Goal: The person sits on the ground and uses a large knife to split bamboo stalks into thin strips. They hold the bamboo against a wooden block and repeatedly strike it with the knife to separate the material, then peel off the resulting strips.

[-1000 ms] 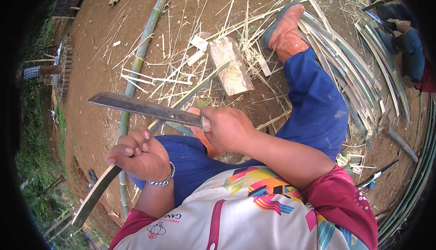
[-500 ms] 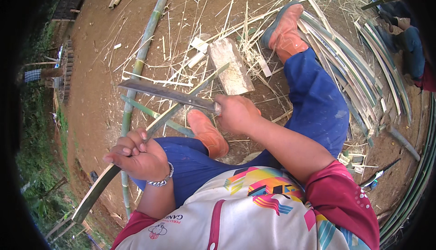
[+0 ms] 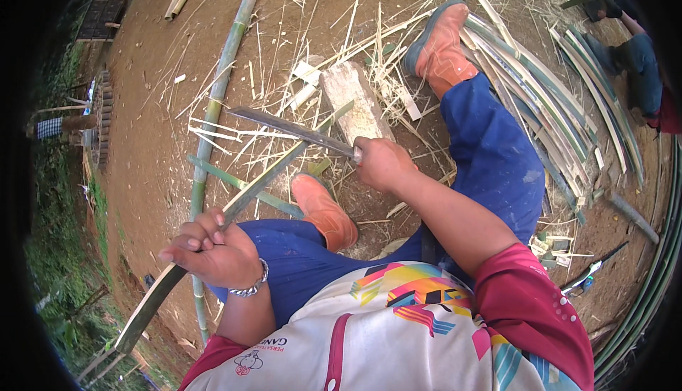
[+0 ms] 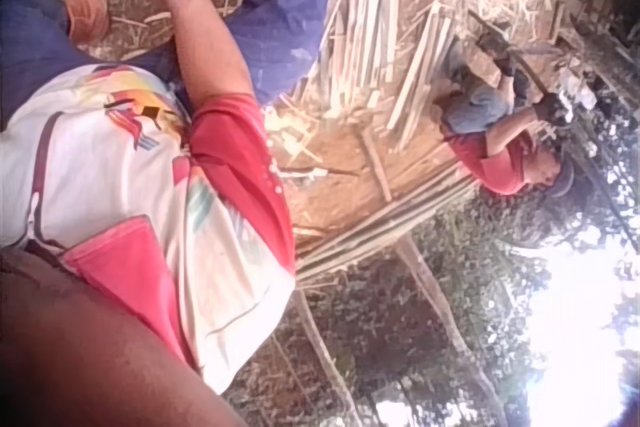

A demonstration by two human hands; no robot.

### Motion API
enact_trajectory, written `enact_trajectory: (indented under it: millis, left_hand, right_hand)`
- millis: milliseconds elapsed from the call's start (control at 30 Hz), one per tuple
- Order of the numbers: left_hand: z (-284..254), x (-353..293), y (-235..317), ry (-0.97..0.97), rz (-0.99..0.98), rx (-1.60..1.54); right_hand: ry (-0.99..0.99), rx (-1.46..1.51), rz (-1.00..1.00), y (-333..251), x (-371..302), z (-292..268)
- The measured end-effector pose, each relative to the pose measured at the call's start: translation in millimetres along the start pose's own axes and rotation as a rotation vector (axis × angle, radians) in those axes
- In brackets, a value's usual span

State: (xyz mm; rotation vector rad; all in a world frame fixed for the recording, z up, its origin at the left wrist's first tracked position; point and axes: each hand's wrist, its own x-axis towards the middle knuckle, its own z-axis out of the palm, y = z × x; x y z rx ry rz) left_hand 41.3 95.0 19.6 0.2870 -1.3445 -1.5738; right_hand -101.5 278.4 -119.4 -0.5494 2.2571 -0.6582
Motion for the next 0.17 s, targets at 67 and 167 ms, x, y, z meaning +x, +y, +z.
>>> enact_trajectory:
  millis: [67,167]
  left_hand:
    - [-3.5,1.2,-1.3,-0.010,-0.006,-0.011]
    - [-5.3,1.6,-1.5,-0.049,0.002,-0.011]
  right_hand:
    - [0.001,-0.016,0.022,-2.3,1.9,-1.9]
    - [-0.002,0.011,0.058,17.5,14.6,1.2]
